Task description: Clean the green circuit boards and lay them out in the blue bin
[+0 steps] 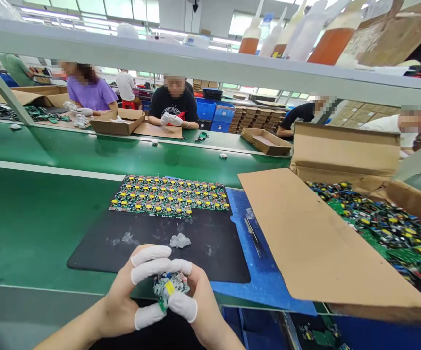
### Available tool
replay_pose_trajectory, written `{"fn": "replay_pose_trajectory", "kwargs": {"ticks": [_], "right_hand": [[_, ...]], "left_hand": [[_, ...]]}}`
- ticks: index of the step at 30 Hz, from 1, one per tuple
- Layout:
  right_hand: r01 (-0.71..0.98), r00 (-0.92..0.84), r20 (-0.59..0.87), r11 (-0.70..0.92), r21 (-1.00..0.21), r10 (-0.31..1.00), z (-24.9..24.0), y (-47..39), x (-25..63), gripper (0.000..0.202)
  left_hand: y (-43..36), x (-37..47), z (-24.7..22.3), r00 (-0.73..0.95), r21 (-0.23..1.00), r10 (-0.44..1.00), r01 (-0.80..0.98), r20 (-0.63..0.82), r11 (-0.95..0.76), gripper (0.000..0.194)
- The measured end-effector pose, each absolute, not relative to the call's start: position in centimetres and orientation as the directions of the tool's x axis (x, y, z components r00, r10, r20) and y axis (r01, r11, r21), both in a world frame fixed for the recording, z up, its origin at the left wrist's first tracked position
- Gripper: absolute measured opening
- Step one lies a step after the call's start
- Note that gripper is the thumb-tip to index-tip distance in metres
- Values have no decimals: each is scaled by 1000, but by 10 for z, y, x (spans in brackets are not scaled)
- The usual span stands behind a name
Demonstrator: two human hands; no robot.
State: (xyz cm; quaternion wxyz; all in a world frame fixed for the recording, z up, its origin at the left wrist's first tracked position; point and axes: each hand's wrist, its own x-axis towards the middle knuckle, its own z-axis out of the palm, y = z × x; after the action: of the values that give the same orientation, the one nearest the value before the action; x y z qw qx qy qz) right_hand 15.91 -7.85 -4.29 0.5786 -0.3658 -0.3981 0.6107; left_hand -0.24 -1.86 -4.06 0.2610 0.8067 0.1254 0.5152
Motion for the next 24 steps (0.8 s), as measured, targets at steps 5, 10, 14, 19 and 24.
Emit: {"fn": "replay_pose_trajectory", "kwargs": {"ticks": [5,10,14,19,24], "right_hand": [[-373,3,-60,-55,-926,998,-28,-120,140,58],[-421,75,28,57,-905,997,-44,-134,127,56],[-284,227,194,255,-924,954,-77,-130,128,46],[197,216,260,219,-956,941,-69,-114,145,40],[773,254,332,16,-634,909,-73,-58,178,54]], "left_hand": [[-47,-1,-46,335,489,425,-134,841,-862,28],[-57,-7,-54,280,496,434,-212,856,-842,27],[-61,-8,-67,249,581,533,-203,809,-788,25],[-53,-12,-80,192,655,639,-20,744,-756,22],[-2,-61,-80,26,742,802,362,596,-564,20]]}}
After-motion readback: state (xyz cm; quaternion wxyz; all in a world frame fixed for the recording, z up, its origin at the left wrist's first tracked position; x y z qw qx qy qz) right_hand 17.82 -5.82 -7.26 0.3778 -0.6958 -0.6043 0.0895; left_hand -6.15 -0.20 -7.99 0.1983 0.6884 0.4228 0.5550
